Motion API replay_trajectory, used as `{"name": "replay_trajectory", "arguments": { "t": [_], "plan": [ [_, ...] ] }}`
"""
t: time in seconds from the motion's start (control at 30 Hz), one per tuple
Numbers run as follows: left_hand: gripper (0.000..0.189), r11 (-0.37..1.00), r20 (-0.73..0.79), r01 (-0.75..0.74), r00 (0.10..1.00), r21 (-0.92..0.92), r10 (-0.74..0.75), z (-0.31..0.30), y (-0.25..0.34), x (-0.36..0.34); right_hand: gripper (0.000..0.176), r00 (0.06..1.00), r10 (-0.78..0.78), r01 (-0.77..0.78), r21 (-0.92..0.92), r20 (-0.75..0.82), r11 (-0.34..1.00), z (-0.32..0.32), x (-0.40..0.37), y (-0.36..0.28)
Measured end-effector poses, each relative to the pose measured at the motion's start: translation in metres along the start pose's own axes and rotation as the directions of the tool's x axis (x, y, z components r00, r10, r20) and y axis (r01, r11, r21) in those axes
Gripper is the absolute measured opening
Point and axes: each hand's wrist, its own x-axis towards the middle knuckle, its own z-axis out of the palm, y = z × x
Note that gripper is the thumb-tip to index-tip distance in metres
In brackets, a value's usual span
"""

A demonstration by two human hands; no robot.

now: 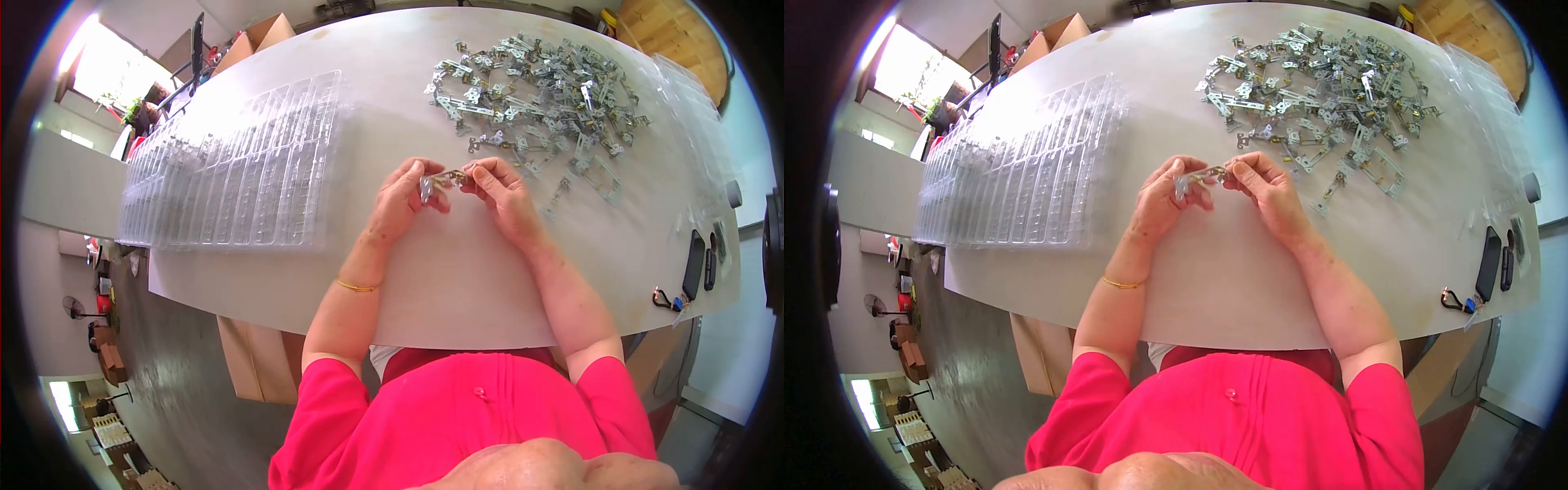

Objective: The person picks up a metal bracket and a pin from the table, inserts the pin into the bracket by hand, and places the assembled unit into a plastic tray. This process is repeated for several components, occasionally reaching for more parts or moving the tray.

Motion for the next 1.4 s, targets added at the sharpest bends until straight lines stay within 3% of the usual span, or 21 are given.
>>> {"name": "replay_trajectory", "arguments": {
  "t": [0.03, 0.1, 0.2, 0.27, 0.33, 0.47, 0.53, 0.63, 0.8, 1.03, 1.4],
  "plan": [
    [0.038, 1.0, 0.004, 0.002, 1.0, 0.001, -0.002, 0.002, 0.0, 0.001, 0.012, 0.999, 0.032, -0.027, 0.144, -0.034, 0.989, 0.0, 0.001, 0.001],
    [0.04, 0.976, 0.046, -0.194, 0.981, 0.102, 0.19, 0.006, -0.001, 0.001, 0.012, 0.997, 0.044, -0.033, 0.173, -0.056, 0.984, -0.001, 0.001, 0.0],
    [0.037, 0.947, 0.084, -0.189, 0.981, 0.259, 0.173, 0.011, 0.001, -0.001, 0.012, 0.997, 0.06, -0.048, 0.197, -0.053, 0.979, -0.007, 0.003, 0.005],
    [0.035, 0.951, 0.06, -0.196, 0.981, 0.239, 0.187, 0.012, -0.002, 0.001, 0.013, 0.998, 0.061, -0.054, 0.194, -0.033, 0.98, -0.008, 0.003, 0.006],
    [0.033, 0.955, 0.039, -0.202, 0.979, 0.219, 0.198, 0.011, -0.005, 0.002, 0.012, 0.996, 0.078, -0.076, 0.042, -0.048, 0.996, -0.005, 0.003, 0.004],
    [0.028, 0.948, -0.069, -0.202, 0.972, 0.246, 0.225, 0.001, -0.007, 0.003, 0.013, 0.98, 0.0, 0.005, 0.025, -0.2, 1.0, 0.007, 0.0, 0.003],
    [0.027, 0.95, -0.08, -0.179, 0.975, 0.256, 0.206, -0.003, -0.007, 0.003, 0.014, 0.991, -0.076, 0.07, -0.056, -0.113, 0.996, 0.006, -0.001, 0.003],
    [0.023, 0.953, -0.065, -0.147, 0.983, 0.266, 0.17, -0.003, -0.007, 0.002, 0.015, 1.0, -0.021, 0.019, -0.165, -0.011, 0.986, 0.01, -0.007, -0.002],
    [0.025, 0.882, -0.105, -0.056, 0.987, 0.467, 0.118, 0.007, -0.001, -0.003, 0.015, 0.999, 0.011, -0.019, -0.251, -0.037, 0.968, 0.018, -0.013, -0.003],
    [0.026, 0.825, -0.13, -0.027, 0.984, 0.564, 0.121, 0.011, 0.0, -0.003, 0.013, 0.999, -0.019, 0.003, -0.3, -0.049, 0.954, 0.02, -0.013, -0.002],
    [0.014, 0.546, -0.048, -0.164, 0.934, 0.822, 0.353, 0.012, -0.009, 0.0, 0.013, 0.998, -0.055, 0.038, -0.352, -0.038, 0.935, 0.018, -0.013, 0.005]
  ]
}}
